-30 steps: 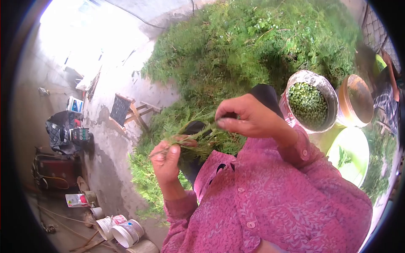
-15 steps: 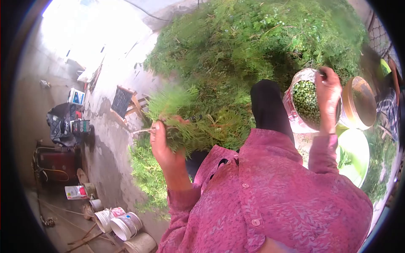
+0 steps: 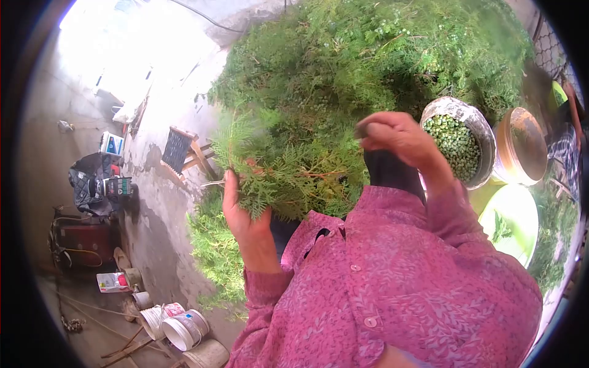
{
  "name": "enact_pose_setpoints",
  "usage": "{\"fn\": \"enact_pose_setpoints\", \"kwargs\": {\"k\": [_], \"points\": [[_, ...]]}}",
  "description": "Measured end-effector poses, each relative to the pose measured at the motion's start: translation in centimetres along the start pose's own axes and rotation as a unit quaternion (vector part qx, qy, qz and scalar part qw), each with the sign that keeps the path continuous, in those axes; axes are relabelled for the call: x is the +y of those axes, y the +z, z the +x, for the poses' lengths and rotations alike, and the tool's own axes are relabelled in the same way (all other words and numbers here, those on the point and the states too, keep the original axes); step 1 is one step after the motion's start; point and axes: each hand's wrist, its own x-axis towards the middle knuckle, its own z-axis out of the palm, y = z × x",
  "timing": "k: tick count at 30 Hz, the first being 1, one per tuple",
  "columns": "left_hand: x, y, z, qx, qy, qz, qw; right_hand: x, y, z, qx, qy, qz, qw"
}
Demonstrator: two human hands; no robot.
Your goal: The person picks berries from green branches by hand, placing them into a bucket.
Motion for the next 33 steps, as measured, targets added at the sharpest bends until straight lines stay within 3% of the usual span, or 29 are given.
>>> {"fn": "enact_pose_setpoints", "kwargs": {"k": [2, 6, 8, 14, 18, 21, 24, 27, 29, 33], "points": [[0.2, 0.0, -0.3, -0.013, -0.003, 0.010, 1.000, -0.4, 2.5, 0.8, -0.084, 0.016, -0.013, 0.996], [0.3, -0.1, -0.6, 0.003, 0.014, 0.026, 1.000, 0.6, 5.0, 1.6, -0.103, 0.009, -0.006, 0.995], [0.4, -0.2, -0.8, 0.004, 0.023, 0.026, 0.999, 0.9, 5.1, 1.5, -0.127, 0.118, 0.102, 0.980], [0.2, -0.7, -0.8, -0.020, 0.030, 0.048, 0.998, 1.9, 5.2, 1.6, -0.193, 0.102, 0.238, 0.946], [0.8, -0.5, -0.8, -0.008, 0.031, 0.081, 0.996, 2.3, 5.7, 1.3, -0.177, 0.114, 0.283, 0.936], [0.9, -0.8, -0.5, 0.034, 0.024, 0.069, 0.997, 2.7, 6.1, 1.0, -0.177, 0.086, 0.243, 0.950], [0.6, -1.5, -0.4, -0.013, 0.006, 0.094, 0.995, 2.9, 5.6, 0.5, -0.143, 0.082, 0.244, 0.956], [1.2, -1.5, -0.5, 0.042, 0.045, 0.128, 0.990, 4.5, 3.1, -0.3, -0.123, 0.126, 0.209, 0.962], [4.3, -2.8, 0.1, 0.043, 0.131, 0.097, 0.986, 5.3, -0.2, -0.7, -0.088, 0.140, 0.398, 0.902], [4.7, -1.8, 0.1, 0.043, 0.138, 0.073, 0.987, 4.3, 1.0, -1.4, 0.012, 0.169, 0.335, 0.927]]}}
